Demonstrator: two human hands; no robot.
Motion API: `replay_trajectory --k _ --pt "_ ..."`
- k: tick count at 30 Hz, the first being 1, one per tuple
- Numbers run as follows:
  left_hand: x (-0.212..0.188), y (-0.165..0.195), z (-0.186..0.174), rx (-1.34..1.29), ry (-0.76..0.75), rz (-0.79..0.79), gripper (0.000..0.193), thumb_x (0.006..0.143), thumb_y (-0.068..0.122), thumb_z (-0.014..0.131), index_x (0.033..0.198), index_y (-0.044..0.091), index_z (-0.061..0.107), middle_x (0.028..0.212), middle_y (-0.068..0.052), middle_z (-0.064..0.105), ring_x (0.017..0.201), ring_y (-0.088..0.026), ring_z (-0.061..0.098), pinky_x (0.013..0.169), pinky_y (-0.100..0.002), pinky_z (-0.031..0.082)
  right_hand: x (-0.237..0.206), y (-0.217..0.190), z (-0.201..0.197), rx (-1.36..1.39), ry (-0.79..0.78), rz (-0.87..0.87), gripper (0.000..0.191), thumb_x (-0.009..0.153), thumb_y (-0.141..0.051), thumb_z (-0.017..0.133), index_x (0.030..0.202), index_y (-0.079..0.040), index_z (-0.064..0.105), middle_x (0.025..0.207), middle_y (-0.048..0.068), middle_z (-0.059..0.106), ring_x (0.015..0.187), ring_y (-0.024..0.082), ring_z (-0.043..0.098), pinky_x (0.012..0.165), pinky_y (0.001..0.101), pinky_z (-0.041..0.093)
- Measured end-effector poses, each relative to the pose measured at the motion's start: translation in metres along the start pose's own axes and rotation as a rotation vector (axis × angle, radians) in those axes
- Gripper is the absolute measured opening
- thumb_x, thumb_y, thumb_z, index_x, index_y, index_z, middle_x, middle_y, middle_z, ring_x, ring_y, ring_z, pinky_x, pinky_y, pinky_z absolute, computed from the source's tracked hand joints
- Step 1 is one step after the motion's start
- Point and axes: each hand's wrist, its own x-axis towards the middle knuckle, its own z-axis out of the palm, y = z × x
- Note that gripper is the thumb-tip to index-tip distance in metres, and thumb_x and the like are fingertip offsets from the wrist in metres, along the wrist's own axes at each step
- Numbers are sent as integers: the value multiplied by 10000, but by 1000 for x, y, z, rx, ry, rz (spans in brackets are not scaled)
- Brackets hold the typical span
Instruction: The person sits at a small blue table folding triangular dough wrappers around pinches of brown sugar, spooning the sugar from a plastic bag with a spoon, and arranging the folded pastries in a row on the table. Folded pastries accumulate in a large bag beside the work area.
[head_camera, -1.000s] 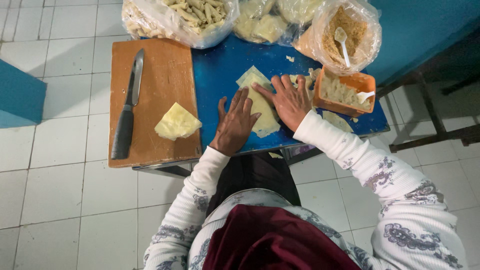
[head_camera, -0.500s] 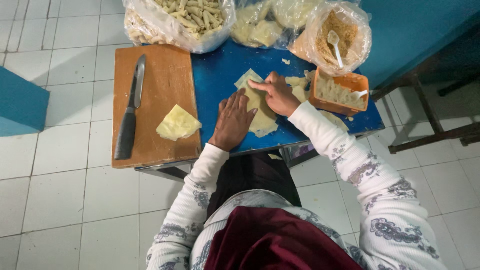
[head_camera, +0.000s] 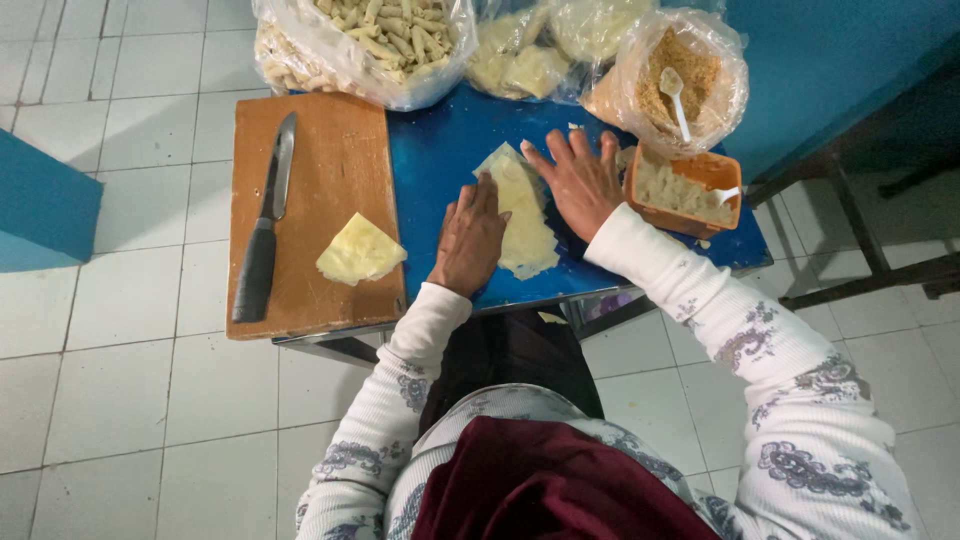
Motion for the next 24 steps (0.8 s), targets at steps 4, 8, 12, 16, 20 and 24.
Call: replay_trajectory --k 4,8,12,16,20,24 --pt "-2 -1 1 8 12 18 551 980 193 617 1421 -107 480 1492 -239 499 1305 -369 483 1015 -459 428 -14 4 3 110 -35 -67 727 1036 -56 498 1614 -488 417 1181 65 482 1125 293 454 937 574 322" --pt "-3 -3 5 24 6 26 534 990 192 625 1412 -106 489 1493 -241 498 1306 -372 479 1005 -456 425 -13 0 9 -6 32 -119 778 1003 -78 507 1633 -508 355 1222 59 493 1144 273 457 962 585 322" --pt "-1 -4 7 12 18 26 565 974 202 636 1423 -108 488 1482 -237 504 1306 -364 481 1012 -453 426 6 -1 16 -13 19 -102 797 988 -63 513 1616 -528 360 1242 40 488 1170 254 455 1020 588 310" --pt "-3 -4 6 5 25 19 559 973 209 637 1417 -99 492 1482 -227 505 1312 -354 480 1014 -450 427 15 -4 20 22 -33 -48 775 974 -56 519 1607 -485 392 1225 50 483 1183 269 449 1026 601 303" --pt "-4 -3 5 -46 4 -14 560 983 212 626 1426 -101 489 1473 -215 511 1305 -351 478 1009 -449 425 22 -3 18 53 -6 -6 731 983 -60 534 1601 -440 444 1208 62 476 1179 279 440 1023 612 299" --pt "-2 -1 4 53 22 20 543 994 234 615 1409 -95 496 1472 -216 511 1308 -346 475 1016 -451 428 32 3 13 94 -18 41 638 979 -74 567 1528 -397 522 1207 70 463 1170 304 439 967 588 320"
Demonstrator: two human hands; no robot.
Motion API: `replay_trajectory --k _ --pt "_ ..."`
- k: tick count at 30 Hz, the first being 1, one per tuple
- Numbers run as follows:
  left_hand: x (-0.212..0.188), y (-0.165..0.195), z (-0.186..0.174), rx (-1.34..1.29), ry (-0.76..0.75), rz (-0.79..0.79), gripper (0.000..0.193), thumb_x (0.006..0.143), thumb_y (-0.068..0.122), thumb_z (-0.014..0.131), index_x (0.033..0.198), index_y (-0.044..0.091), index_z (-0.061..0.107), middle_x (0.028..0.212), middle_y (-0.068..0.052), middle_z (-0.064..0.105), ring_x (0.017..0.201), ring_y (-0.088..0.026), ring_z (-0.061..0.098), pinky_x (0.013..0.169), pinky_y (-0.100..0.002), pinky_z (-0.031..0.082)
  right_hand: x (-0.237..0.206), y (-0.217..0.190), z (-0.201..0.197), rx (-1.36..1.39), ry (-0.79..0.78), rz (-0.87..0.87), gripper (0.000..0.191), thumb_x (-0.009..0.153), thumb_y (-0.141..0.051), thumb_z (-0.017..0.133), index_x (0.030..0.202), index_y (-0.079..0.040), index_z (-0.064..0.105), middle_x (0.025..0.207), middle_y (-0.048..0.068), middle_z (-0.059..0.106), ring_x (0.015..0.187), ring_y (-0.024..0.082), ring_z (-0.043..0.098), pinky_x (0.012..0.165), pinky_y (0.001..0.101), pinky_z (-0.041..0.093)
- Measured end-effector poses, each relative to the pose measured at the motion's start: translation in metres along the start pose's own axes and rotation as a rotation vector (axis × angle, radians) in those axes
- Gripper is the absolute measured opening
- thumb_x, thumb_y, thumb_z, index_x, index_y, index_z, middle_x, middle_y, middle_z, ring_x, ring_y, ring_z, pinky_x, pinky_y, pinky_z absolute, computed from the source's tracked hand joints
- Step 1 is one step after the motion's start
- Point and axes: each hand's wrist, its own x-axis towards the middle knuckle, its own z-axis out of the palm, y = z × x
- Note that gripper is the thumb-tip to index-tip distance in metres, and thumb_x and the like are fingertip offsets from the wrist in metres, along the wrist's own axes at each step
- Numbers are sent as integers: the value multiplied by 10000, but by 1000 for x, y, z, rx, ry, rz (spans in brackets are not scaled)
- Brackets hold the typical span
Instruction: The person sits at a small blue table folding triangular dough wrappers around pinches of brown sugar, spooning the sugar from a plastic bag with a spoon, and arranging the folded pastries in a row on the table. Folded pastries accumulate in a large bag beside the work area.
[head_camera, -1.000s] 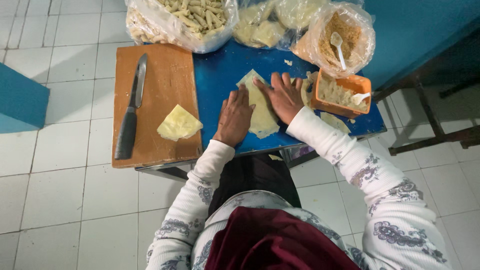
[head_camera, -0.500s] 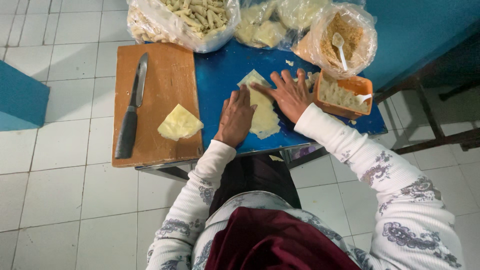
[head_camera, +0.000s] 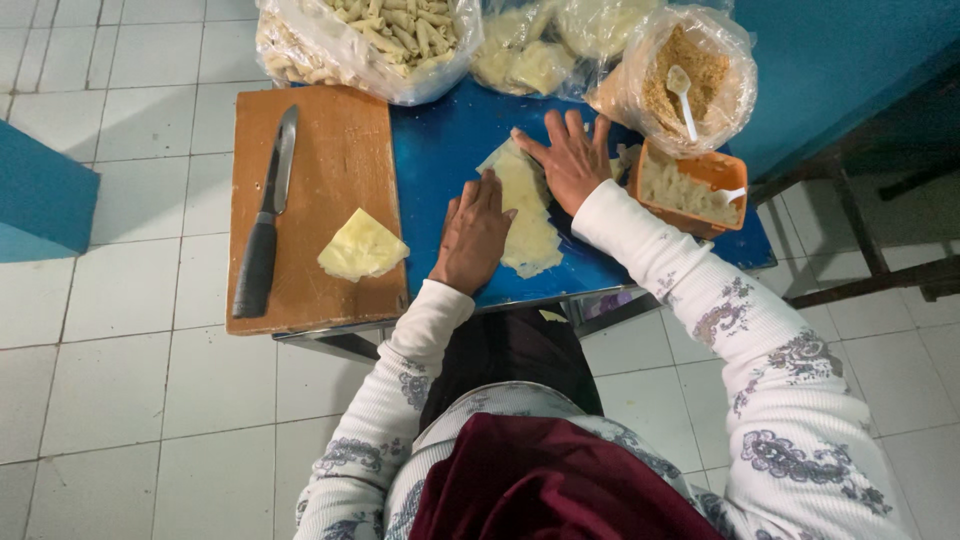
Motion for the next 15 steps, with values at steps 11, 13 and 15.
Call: replay_trajectory --k 11,13,15 --pt "3 4 -5 23 43 12 523 993 254 620 1381 -84 525 1444 -203 535 1268 -331 499 987 -441 451 -13 -14 -15 242 -155 24 708 961 -65 534 1563 -416 407 1114 70 455 1068 326 428 808 548 334" --pt "4 5 -5 12 42 3 532 984 263 627 1372 -87 528 1440 -209 536 1253 -333 506 969 -436 456 -19 -14 -17 -7 -58 -51 736 953 -77 536 1614 -358 372 1174 45 469 1129 280 442 934 587 336" --pt "5 5 -6 21 44 -2 526 985 263 631 1365 -87 534 1433 -209 542 1243 -333 513 961 -434 460 -20 -12 -18 -155 -30 -108 744 960 -84 533 1641 -319 346 1211 25 479 1166 249 452 1024 609 325"
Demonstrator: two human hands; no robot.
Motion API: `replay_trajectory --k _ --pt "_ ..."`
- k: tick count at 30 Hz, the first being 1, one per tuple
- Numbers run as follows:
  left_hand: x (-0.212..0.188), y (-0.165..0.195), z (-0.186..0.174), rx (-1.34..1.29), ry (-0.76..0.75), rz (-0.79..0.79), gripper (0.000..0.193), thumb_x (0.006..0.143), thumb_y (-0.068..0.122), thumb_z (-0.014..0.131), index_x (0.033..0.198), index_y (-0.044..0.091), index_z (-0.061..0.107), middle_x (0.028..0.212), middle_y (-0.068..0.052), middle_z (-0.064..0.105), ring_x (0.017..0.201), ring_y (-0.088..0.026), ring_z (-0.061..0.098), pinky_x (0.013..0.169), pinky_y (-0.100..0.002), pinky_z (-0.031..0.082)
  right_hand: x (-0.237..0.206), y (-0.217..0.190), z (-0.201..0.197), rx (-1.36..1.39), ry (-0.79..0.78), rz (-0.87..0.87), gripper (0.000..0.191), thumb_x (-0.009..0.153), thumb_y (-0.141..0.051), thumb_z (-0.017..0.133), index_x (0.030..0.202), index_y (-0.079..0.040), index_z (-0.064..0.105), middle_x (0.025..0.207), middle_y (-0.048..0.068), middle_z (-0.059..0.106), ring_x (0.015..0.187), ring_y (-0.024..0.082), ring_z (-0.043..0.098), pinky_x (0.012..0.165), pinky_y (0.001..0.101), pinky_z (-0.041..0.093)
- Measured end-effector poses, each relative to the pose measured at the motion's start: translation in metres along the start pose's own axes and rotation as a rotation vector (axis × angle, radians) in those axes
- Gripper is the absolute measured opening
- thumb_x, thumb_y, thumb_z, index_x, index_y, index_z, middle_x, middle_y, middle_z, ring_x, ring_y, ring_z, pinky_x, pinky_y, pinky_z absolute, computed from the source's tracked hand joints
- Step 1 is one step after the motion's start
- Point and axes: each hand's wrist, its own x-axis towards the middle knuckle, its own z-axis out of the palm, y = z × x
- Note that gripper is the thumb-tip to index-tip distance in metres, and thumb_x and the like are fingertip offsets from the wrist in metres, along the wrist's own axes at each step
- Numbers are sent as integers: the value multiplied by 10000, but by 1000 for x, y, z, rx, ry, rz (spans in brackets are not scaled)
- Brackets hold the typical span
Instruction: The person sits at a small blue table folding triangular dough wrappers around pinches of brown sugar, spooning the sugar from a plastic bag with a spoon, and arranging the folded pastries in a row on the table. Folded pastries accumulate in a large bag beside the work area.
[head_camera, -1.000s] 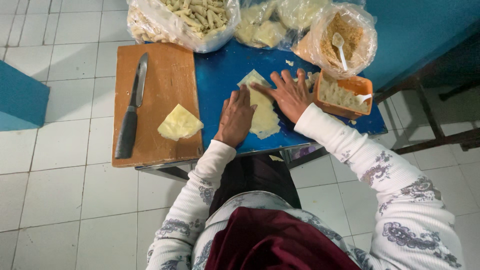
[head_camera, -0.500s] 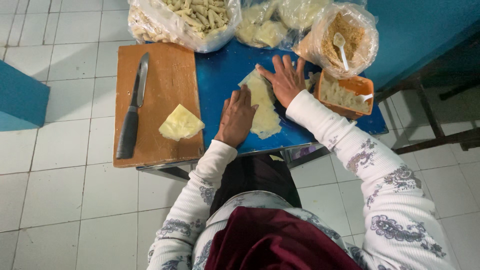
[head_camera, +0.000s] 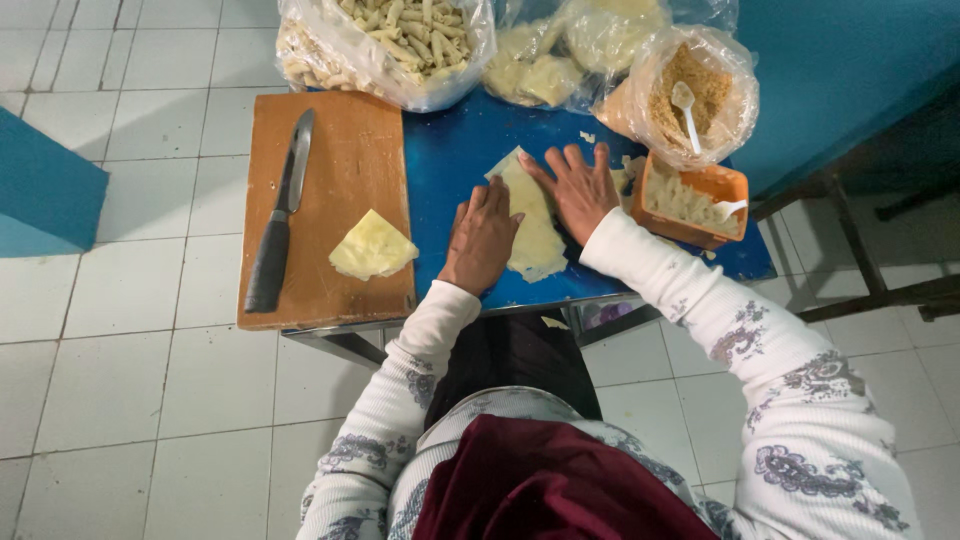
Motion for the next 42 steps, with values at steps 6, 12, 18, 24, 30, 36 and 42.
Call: replay_trajectory --k 6,12,18,24,30,36,42 --pt "1 1 -2 -10 16 5 513 987 247 638 1358 -95 547 1424 -206 558 1238 -331 524 964 -431 464 -3 21 7 -204 -47 -84 663 957 -131 544 1574 -321 394 1201 -2 509 1166 216 475 1062 557 332" --pt "-4 -6 3 -40 -11 17 507 988 207 627 1387 -90 529 1469 -212 526 1290 -355 508 1004 -440 452 -28 28 4 1137 -285 181 595 1047 -151 542 1611 -284 410 917 60 507 720 193 497 640 331 427" --pt "-16 -10 3 -210 110 100 533 974 80 573 1455 -130 481 1544 -282 431 1375 -429 451 1120 -457 417 -88 -10 -11 2563 -829 494 703 1046 -135 481 1659 -318 190 736 -32 444 545 20 340 452 149 296" --pt "-66 28 -16 -195 12 26 391 954 111 648 1316 -26 585 1399 -193 559 1297 -347 534 1051 -453 428 -98 -10 -5 2737 -925 498 762 1054 -76 471 1692 -354 160 761 -11 482 537 5 292 452 125 264" --pt "-77 36 -23 -70 69 117 496 910 215 731 1323 -21 591 1374 -170 588 1278 -301 565 1035 -429 438 -95 -3 -27 2302 -1052 533 766 1027 -127 402 1642 -439 67 659 40 543 426 29 282 392 172 282" --pt "-74 41 -22 -89 34 88 533 915 278 724 1337 -10 573 1348 -168 586 1275 -314 550 1035 -427 442 -89 -5 -34 1311 -927 195 842 975 -25 374 1638 -332 -46 571 79 614 429 194 611 449 341 515" --pt "-73 45 -20 -51 18 99 608 912 317 711 1390 -17 538 1339 -185 569 1269 -321 536 1031 -419 451 -98 -1 -16 608 -608 -157 1054 823 -33 598 1641 -199 -45 700 211 686 602 394 673 561 509 556"
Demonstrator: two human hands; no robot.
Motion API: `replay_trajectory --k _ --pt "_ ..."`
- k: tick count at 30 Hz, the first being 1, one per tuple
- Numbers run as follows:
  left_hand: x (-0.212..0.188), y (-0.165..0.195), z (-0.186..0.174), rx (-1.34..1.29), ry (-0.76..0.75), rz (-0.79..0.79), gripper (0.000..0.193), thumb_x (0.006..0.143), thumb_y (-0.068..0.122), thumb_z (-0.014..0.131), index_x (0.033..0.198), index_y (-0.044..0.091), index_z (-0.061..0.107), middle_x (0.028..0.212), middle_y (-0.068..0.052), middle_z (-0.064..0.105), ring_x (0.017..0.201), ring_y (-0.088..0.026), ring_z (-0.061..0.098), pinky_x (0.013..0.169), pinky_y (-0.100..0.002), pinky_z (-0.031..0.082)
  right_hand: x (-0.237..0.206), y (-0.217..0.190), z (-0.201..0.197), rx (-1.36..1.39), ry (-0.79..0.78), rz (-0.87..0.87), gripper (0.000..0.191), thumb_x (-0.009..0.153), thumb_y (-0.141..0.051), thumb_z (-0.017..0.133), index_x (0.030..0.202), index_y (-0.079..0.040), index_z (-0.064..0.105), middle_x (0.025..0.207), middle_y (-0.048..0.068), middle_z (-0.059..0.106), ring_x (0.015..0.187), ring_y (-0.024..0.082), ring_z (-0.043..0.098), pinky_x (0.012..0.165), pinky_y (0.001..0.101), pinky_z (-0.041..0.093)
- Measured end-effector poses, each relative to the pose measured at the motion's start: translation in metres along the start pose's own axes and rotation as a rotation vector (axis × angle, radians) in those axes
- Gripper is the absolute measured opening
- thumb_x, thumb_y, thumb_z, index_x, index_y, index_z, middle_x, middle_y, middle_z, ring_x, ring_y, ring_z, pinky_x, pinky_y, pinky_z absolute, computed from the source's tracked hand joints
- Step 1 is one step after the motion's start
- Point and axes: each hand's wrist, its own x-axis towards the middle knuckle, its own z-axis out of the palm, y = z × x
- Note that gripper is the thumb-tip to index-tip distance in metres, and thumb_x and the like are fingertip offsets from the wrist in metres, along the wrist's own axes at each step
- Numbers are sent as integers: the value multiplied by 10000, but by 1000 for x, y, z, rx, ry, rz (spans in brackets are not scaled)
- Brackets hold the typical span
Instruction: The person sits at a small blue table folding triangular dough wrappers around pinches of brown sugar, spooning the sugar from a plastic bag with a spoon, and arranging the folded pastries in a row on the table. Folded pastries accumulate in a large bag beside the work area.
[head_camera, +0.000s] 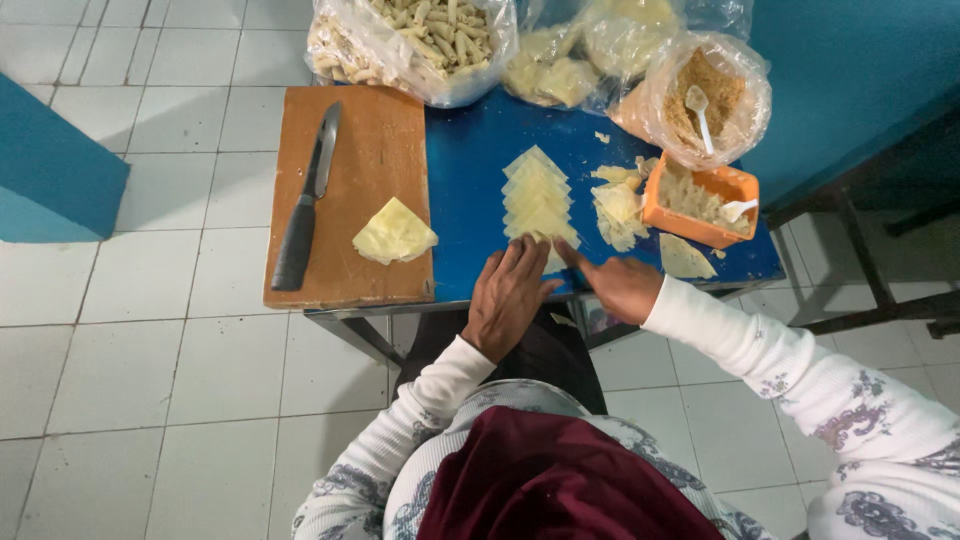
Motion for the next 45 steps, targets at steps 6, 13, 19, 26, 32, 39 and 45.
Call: replay_trajectory --k 6,13,19,26,32,39,45 --pt "0 1 4 37 13 -18 617 932 349 698 1390 -30 530 1351 -185 572 1274 -310 543 1031 -406 458 -15 -3 -9 -269 58 114 892 919 -31 583 1658 -317 172 711 173 711 627 359 704 604 481 578" --pt "3 1 5 99 -17 -6 634 950 387 681 1382 -53 533 1344 -216 569 1249 -343 550 1020 -426 466 -47 46 -58 304 729 19 153 986 -150 660 1121 -128 727 967 120 723 903 332 692 763 442 536" --pt "0 2 6 88 20 16 602 930 367 704 1344 -42 551 1346 -256 559 1250 -388 558 1036 -448 474 -36 108 -64 15 1028 356 87 1043 -133 732 1024 -52 705 950 136 687 868 323 660 771 444 521" --pt "-2 1 6 62 47 31 580 894 313 766 1314 -35 569 1347 -269 558 1249 -397 571 1027 -460 494 7 143 -61 -100 940 513 214 982 -249 817 927 -60 734 940 164 685 821 333 667 747 457 529" --pt "-3 0 8 91 52 34 574 904 326 757 1312 -39 585 1346 -279 571 1253 -401 576 1027 -458 496 24 146 -72 -45 872 607 188 911 -248 837 914 -81 750 985 172 687 825 355 689 759 466 541" --pt "-3 0 9 87 56 31 564 913 329 749 1312 -38 595 1345 -276 580 1250 -394 585 1016 -458 507 34 143 -77 -62 877 637 147 883 -181 792 924 -54 730 922 180 720 839 379 697 744 478 547" --pt "-4 0 7 108 43 33 550 920 315 740 1318 -36 594 1352 -270 572 1248 -386 587 1015 -457 508 11 154 -70 -321 1021 531 46 964 -71 712 993 -44 736 931 157 717 960 338 673 828 444 537"
